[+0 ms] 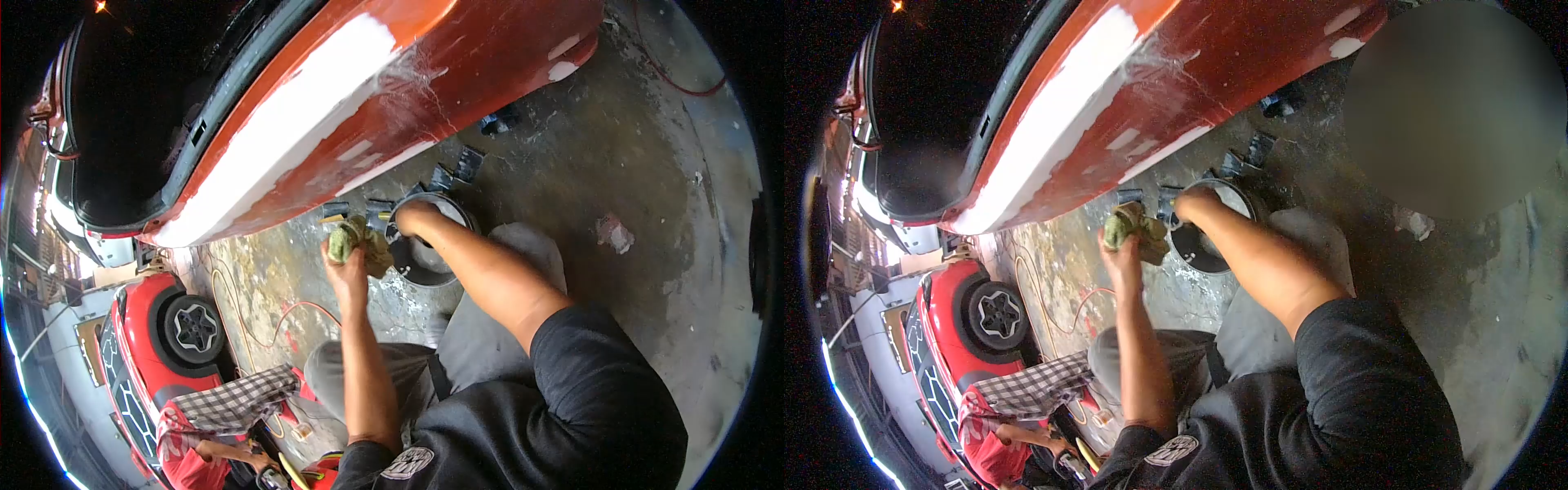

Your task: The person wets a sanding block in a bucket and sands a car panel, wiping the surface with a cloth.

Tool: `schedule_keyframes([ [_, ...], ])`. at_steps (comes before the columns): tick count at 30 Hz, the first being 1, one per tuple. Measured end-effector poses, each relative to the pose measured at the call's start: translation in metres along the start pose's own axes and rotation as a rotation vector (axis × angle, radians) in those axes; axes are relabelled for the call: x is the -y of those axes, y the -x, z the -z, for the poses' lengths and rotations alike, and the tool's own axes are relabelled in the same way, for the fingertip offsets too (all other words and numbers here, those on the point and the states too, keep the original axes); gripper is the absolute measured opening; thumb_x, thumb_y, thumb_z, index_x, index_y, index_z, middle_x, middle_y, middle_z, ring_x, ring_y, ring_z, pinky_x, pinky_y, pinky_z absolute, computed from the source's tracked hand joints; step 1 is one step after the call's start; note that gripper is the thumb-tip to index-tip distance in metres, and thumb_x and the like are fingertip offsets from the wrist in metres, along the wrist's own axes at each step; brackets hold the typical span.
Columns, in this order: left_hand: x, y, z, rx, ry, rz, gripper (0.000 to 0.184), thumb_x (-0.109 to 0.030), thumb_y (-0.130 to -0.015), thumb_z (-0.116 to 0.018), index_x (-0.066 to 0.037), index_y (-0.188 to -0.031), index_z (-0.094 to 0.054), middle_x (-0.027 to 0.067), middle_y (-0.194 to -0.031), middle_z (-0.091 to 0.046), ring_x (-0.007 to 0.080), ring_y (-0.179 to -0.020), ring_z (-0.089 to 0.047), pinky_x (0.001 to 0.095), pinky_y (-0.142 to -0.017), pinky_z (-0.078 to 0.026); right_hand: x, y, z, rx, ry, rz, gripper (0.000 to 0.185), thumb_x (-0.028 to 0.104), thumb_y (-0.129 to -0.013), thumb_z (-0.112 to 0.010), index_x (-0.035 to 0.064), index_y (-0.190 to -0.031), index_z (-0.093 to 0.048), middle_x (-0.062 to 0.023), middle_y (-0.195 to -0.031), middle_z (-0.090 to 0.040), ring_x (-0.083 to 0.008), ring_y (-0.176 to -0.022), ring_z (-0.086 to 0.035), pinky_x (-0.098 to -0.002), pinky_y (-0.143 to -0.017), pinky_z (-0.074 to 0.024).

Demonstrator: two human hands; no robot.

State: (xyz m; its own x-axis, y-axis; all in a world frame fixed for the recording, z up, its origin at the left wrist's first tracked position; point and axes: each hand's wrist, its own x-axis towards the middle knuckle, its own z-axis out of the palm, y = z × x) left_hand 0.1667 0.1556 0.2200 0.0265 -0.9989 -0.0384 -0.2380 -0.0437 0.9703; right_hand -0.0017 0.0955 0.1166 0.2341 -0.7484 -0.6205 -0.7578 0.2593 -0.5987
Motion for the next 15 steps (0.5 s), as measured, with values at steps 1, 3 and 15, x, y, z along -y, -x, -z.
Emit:
schedule_keyframes([
  [1,-0.01,-0.008,0.01,0.003,-0.071,-0.058,0.057,0.008,-0.087,-0.066,-0.002,-0.14,-0.045,0.0093,-0.121,-0.064,0.0182,-0.107,-0.063,0.0342,-0.096,-0.053,0.003,-0.002,-0.007,-0.036,-0.035,-0.008,0.038,0.02,-0.092,-0.061,0.0073,-0.126,-0.073,-0.0179,-0.137,-0.066,-0.0363,-0.122,-0.067,-0.0471,-0.101,-0.0535],
  [3,-0.078,-0.015,0.003,0.014,-0.086,-0.115,0.064,0.008,-0.086,-0.066,-0.003,-0.145,-0.045,0.0115,-0.126,-0.063,0.0205,-0.113,-0.062,0.0352,-0.101,-0.051,0.012,0.005,-0.01,-0.027,-0.005,0.015,0.037,0.019,-0.091,-0.061,0.0071,-0.123,-0.074,-0.0186,-0.135,-0.067,-0.0363,-0.122,-0.067,-0.0468,-0.1,-0.0543],
  [15,-0.234,-0.172,-0.076,0.364,-0.916,-1.235,0.056,-0.004,-0.077,-0.076,-0.014,-0.131,-0.065,0.0206,-0.141,-0.054,0.0397,-0.132,-0.054,0.0478,-0.111,-0.045,0.007,-0.014,-0.03,0.2,0.231,0.282,0.048,0.042,-0.09,-0.073,0.0028,-0.117,-0.076,-0.0186,-0.126,-0.072,-0.0381,-0.115,-0.068,-0.0505,-0.096,-0.0534],
])
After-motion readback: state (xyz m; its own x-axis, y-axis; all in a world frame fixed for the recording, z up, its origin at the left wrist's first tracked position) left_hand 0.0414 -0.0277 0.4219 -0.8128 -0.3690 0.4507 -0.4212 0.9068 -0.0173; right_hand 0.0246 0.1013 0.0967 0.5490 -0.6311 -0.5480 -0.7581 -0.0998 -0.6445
